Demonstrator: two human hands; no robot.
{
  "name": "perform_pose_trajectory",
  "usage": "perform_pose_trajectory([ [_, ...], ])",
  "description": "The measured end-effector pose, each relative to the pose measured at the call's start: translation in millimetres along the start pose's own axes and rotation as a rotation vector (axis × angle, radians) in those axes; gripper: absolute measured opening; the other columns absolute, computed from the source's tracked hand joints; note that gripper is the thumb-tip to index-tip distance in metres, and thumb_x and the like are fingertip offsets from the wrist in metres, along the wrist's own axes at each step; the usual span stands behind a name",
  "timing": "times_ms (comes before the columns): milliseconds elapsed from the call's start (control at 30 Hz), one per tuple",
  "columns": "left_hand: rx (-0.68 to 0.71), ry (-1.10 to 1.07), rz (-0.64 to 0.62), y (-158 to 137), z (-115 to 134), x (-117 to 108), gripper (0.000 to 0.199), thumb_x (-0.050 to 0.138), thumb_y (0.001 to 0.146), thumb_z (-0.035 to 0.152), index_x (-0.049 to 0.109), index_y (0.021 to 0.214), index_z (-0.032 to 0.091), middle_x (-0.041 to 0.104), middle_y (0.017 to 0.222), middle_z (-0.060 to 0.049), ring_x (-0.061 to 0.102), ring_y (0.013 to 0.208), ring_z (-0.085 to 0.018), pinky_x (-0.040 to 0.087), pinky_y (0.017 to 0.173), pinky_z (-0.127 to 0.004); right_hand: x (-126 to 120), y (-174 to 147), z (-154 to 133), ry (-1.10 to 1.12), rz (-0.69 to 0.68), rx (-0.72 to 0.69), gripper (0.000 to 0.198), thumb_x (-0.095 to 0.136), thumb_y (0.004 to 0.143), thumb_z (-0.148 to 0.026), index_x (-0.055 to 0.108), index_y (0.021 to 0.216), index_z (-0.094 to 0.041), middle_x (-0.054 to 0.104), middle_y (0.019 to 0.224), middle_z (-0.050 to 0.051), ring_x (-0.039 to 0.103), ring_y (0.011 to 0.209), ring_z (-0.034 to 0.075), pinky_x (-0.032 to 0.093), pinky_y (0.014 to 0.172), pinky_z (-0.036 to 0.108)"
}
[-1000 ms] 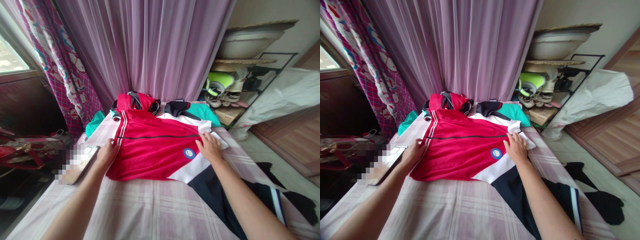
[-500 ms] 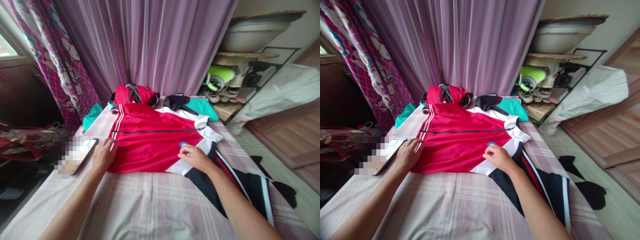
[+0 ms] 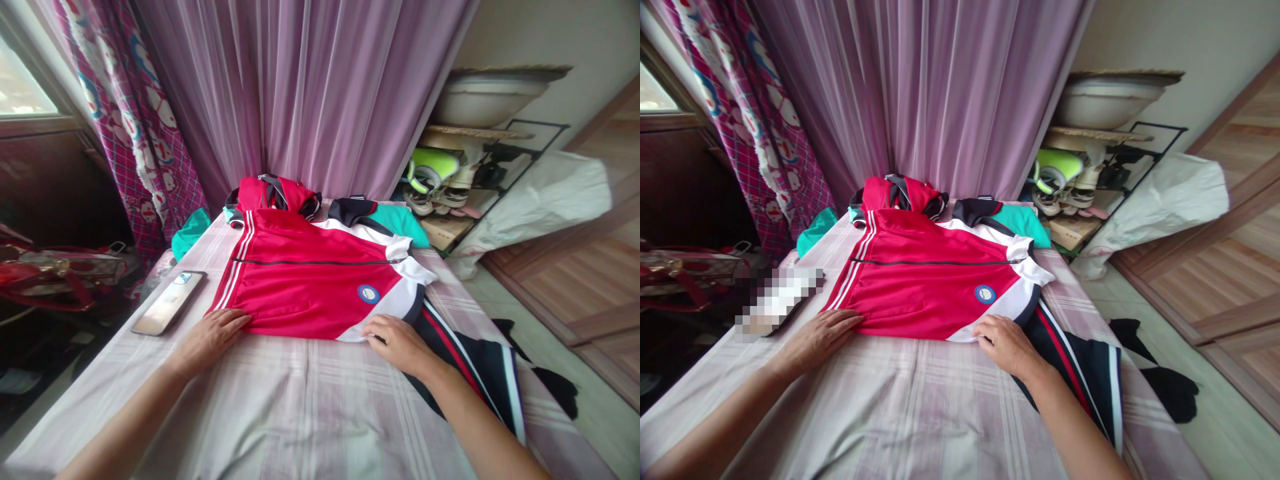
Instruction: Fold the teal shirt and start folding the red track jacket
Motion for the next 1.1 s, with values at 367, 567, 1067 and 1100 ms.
perform_pose_trajectory([
  [367,-0.012,0.096,-0.086,0,24,-15,0.026,0.048,0.089,0.009,0.068,0.103,0.02,0.07,0.098,-0.008,0.066,0.093,-0.022,0.053,0.087,-0.035,-7,-8,-16,-0.086,-0.173,0.092,0.025,0.049,0.076,-0.01,0.072,0.077,-0.02,0.073,0.092,0.005,0.064,0.089,0.018,0.041,0.083,0.029],
  [567,-0.077,-0.076,-0.148,5,30,-30,0.019,0.053,0.09,0.029,0.068,0.098,0.022,0.071,0.1,-0.008,0.067,0.096,-0.023,0.052,0.088,-0.036,-15,-6,-27,-0.155,-0.221,0.081,0.025,0.05,0.077,-0.011,0.073,0.072,-0.02,0.075,0.087,0.004,0.062,0.083,0.016,0.039,0.074,0.025],
  [1067,-0.446,0.071,-0.078,110,66,27,0.058,0.04,0.098,0.048,0.049,0.149,0.022,0.043,0.159,-0.012,0.036,0.148,-0.032,0.028,0.12,-0.058,18,74,-41,-0.143,0.11,0.285,0.061,0.039,0.1,-0.047,0.039,0.156,-0.023,0.032,0.165,0.01,0.029,0.151,0.024,0.018,0.122,0.048],
  [1100,-0.476,0.077,-0.1,110,66,32,0.059,0.039,0.098,0.05,0.046,0.151,0.023,0.04,0.161,-0.011,0.033,0.15,-0.032,0.026,0.12,-0.059,22,74,-33,-0.161,0.053,0.339,0.063,0.037,0.101,-0.051,0.036,0.157,-0.023,0.027,0.167,0.01,0.024,0.153,0.026,0.014,0.123,0.052],
])
Point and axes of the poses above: each hand's wrist, its own y-axis towards the middle knuckle, its own x-axis out of the palm, z = x × y, the point moved 1 cm from there along y, towards the middle knuckle
